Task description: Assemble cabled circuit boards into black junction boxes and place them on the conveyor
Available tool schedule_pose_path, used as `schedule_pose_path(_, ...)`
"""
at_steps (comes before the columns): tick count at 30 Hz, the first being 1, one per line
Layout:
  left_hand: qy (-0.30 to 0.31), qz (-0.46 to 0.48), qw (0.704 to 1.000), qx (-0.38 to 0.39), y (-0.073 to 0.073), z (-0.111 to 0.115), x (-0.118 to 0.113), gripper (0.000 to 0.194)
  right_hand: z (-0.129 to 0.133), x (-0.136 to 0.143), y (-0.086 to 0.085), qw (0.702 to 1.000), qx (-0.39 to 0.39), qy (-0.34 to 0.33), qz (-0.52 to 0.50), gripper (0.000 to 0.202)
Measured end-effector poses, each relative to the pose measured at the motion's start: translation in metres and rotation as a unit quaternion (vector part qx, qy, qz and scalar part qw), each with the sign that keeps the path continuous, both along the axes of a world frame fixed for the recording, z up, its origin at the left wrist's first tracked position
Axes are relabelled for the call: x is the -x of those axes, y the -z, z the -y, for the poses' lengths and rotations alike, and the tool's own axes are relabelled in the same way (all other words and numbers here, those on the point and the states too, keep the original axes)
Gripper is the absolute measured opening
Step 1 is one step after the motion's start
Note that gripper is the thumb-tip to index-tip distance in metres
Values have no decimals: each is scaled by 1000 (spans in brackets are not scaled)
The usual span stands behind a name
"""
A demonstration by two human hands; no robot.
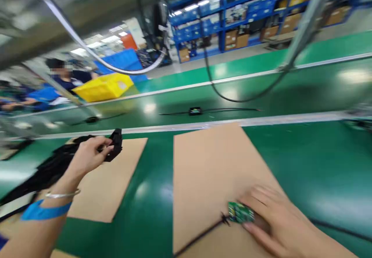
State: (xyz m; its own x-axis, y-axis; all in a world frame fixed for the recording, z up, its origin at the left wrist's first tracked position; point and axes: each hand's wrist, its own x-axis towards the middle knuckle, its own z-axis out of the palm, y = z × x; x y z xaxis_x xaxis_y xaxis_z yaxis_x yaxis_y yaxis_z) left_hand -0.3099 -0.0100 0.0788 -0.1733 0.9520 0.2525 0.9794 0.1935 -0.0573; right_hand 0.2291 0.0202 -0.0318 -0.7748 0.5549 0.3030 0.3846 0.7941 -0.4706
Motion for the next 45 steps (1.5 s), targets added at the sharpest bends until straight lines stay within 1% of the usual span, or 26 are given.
schedule_pose_path(2,118,54,991,13,20,-18,-78,15,2,-8,-8,997,64,-19,40,31)
schedule_pose_path(4,224,93,969,41,41,-28,-163,13,0,-8,-16,992,108,-21,55,15)
schedule_pose_path(6,294,112,947,60,59,-31,-238,10,0,-8,-26,989,135,-26,62,9)
schedule_pose_path(7,316,117,939,64,66,-32,-267,10,1,-9,-31,987,145,-29,64,10)
schedule_pose_path(8,332,122,933,68,71,-32,-289,10,3,-11,-36,986,151,-31,64,10)
schedule_pose_path(10,350,133,924,76,73,-30,-312,10,6,-15,-43,985,160,-30,58,11)
schedule_pose_path(12,350,148,922,75,65,-24,-315,14,7,-17,-48,985,167,-22,42,11)
schedule_pose_path(14,338,219,911,94,51,-16,-312,24,5,-16,-50,986,167,-5,17,10)
schedule_pose_path(16,316,320,880,154,39,-8,-311,32,0,-11,-51,987,157,26,-14,11)
schedule_pose_path(17,301,354,866,187,35,-5,-312,31,-3,-8,-52,987,151,46,-29,13)
schedule_pose_path(18,284,366,861,211,34,-2,-314,27,-6,-5,-53,986,148,62,-38,15)
schedule_pose_path(20,253,337,880,220,36,-1,-319,19,-12,0,-54,984,151,85,-37,15)
schedule_pose_path(23,227,298,906,196,44,-3,-326,17,-15,13,-58,986,131,102,12,13)
schedule_pose_path(25,218,290,913,187,49,-7,-329,15,-12,28,-62,983,69,145,84,13)
schedule_pose_path(27,205,290,917,180,50,-13,-330,12,-8,45,-67,967,-9,190,169,14)
schedule_pose_path(28,201,297,916,180,49,-17,-328,11,-6,54,-70,959,-43,196,201,16)
schedule_pose_path(30,202,324,904,190,47,-26,-321,11,-7,64,-75,956,-94,167,223,20)
schedule_pose_path(32,216,365,879,220,45,-36,-310,19,-16,65,-78,963,-125,116,206,22)
schedule_pose_path(34,232,407,844,260,44,-45,-296,22,-32,57,-78,969,-126,85,195,21)
schedule_pose_path(35,238,417,834,272,44,-48,-289,22,-42,52,-77,971,-114,76,197,19)
schedule_pose_path(36,242,417,832,274,45,-51,-283,23,-51,47,-76,971,-97,69,206,17)
schedule_pose_path(37,246,408,838,265,47,-53,-279,27,-59,43,-75,971,-76,60,218,15)
schedule_pose_path(39,262,372,861,225,53,-56,-273,36,-72,39,-70,970,-40,33,237,16)
schedule_pose_path(40,276,356,867,212,56,-57,-271,38,-76,40,-68,970,-28,21,242,18)
schedule_pose_path(43,327,334,857,215,65,-58,-267,44,-78,43,-60,971,-24,0,236,20)
schedule_pose_path(45,339,326,852,229,68,-57,-266,47,-77,46,-56,971,-34,-9,235,16)
